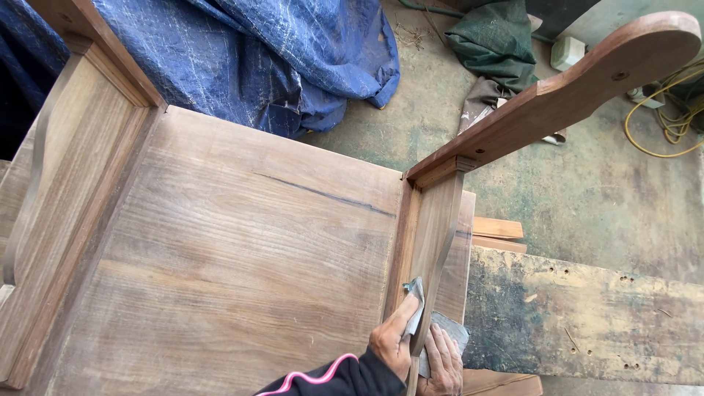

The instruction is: Sanding the surfaces and legs of a wooden chair using sandpaper and a sanding block.

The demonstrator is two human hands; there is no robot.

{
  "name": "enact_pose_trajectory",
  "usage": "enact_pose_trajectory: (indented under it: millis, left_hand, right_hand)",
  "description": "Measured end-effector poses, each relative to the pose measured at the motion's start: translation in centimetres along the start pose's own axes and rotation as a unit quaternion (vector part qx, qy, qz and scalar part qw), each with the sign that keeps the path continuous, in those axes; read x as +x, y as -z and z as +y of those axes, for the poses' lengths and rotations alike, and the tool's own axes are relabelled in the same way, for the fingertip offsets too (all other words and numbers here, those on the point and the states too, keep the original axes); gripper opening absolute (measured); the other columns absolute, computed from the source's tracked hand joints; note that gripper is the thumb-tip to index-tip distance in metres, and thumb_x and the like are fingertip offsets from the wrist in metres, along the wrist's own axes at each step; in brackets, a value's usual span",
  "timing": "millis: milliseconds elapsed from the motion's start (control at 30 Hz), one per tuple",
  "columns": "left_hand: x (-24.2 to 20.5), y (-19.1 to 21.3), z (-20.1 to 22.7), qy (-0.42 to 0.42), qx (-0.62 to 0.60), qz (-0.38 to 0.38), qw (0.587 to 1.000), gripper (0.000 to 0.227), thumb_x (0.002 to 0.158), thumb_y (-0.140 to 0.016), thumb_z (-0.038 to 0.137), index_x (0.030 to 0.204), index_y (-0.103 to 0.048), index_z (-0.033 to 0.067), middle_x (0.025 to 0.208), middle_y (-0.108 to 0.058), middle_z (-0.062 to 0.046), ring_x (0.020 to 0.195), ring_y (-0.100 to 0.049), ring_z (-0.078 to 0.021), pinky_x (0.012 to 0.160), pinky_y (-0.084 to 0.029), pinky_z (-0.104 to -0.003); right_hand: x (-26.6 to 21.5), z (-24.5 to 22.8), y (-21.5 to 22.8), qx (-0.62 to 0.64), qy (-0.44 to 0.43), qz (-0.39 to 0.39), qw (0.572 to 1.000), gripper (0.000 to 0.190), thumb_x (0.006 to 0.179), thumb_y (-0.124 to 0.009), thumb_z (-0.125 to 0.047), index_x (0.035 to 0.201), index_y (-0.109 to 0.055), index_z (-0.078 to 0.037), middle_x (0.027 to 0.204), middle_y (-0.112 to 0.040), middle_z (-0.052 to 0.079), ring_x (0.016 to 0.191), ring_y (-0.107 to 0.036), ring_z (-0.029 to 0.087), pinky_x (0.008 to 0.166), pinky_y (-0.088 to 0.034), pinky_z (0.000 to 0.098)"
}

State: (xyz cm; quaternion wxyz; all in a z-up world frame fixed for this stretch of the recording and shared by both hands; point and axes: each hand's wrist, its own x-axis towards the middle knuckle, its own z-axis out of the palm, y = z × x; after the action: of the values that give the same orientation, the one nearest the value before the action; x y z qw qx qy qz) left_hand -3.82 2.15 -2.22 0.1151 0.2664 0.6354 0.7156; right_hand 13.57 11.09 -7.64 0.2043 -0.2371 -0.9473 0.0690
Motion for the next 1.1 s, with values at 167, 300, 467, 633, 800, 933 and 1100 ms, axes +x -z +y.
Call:
enact_pose_trajectory:
  millis: [167,300,467,633,800,933,1100]
  left_hand:
    - [11.4,-4.0,-4.7,-0.005,0.013,0.031,0.999,0.051,0.090,-0.045,-0.010,0.139,-0.059,-0.0007,0.130,-0.066,-0.028,0.118,-0.068,-0.0388,0.105,-0.056,-0.038]
    - [18.8,-5.5,-5.5,-0.016,0.045,0.052,0.998,0.046,0.089,-0.049,-0.010,0.130,-0.065,0.0007,0.121,-0.070,-0.028,0.111,-0.069,-0.0425,0.096,-0.057,-0.041]
    - [18.0,-4.8,-2.5,-0.013,0.020,0.047,0.999,0.053,0.085,-0.046,-0.013,0.133,-0.064,0.0018,0.123,-0.069,-0.027,0.113,-0.070,-0.0407,0.100,-0.056,-0.039]
    - [18.5,-5.8,-7.7,-0.063,0.049,0.010,0.997,0.055,0.084,-0.041,-0.012,0.133,-0.063,0.0011,0.127,-0.069,-0.025,0.109,-0.070,-0.0389,0.099,-0.056,-0.037]
    - [21.8,-5.5,-3.9,0.142,0.095,-0.048,0.984,0.049,0.085,-0.050,-0.006,0.130,-0.067,0.0032,0.118,-0.070,-0.025,0.109,-0.070,-0.0386,0.098,-0.055,-0.037]
    - [20.8,-6.4,-6.4,-0.017,0.070,0.000,0.997,0.050,0.082,-0.050,-0.008,0.128,-0.067,0.0003,0.122,-0.069,-0.027,0.115,-0.068,-0.0395,0.103,-0.054,-0.038]
    - [22.1,-5.3,-5.6,0.155,0.121,-0.073,0.978,0.052,0.078,-0.054,-0.006,0.127,-0.068,0.0050,0.117,-0.069,-0.026,0.111,-0.068,-0.0379,0.098,-0.054,-0.038]
  right_hand:
    - [-0.4,0.7,-0.5,0.004,0.014,0.013,1.000,0.056,0.087,-0.062,-0.039,0.132,-0.064,-0.005,0.143,-0.060,0.013,0.135,-0.056,0.031,0.117,-0.038,0.0474]
    - [-0.6,1.6,-0.9,0.007,0.017,0.014,1.000,0.057,0.086,-0.060,-0.038,0.131,-0.064,-0.005,0.142,-0.061,0.014,0.135,-0.056,0.032,0.117,-0.038,0.0473]
    - [0.1,1.4,-0.7,0.011,0.021,-0.001,1.000,0.058,0.083,-0.060,-0.036,0.131,-0.064,-0.004,0.141,-0.061,0.016,0.134,-0.056,0.034,0.115,-0.038,0.0489]
    - [0.3,0.3,0.0,0.000,0.002,0.012,1.000,0.055,0.084,-0.063,-0.032,0.132,-0.064,-0.005,0.141,-0.061,0.016,0.135,-0.056,0.033,0.116,-0.039,0.0484]
    - [-1.3,3.0,-1.4,0.002,0.039,0.012,0.999,0.057,0.079,-0.061,-0.024,0.132,-0.063,-0.005,0.142,-0.060,0.016,0.134,-0.056,0.032,0.115,-0.040,0.0479]
    - [-0.9,2.7,-1.5,0.001,0.045,0.017,0.999,0.060,0.078,-0.060,-0.025,0.134,-0.062,-0.007,0.143,-0.059,0.015,0.135,-0.056,0.031,0.115,-0.040,0.0467]
    - [-3.9,7.6,-4.9,-0.053,0.100,0.002,0.994,0.053,0.089,-0.051,-0.026,0.139,-0.058,-0.010,0.145,-0.057,0.012,0.134,-0.054,0.028,0.114,-0.039,0.0449]
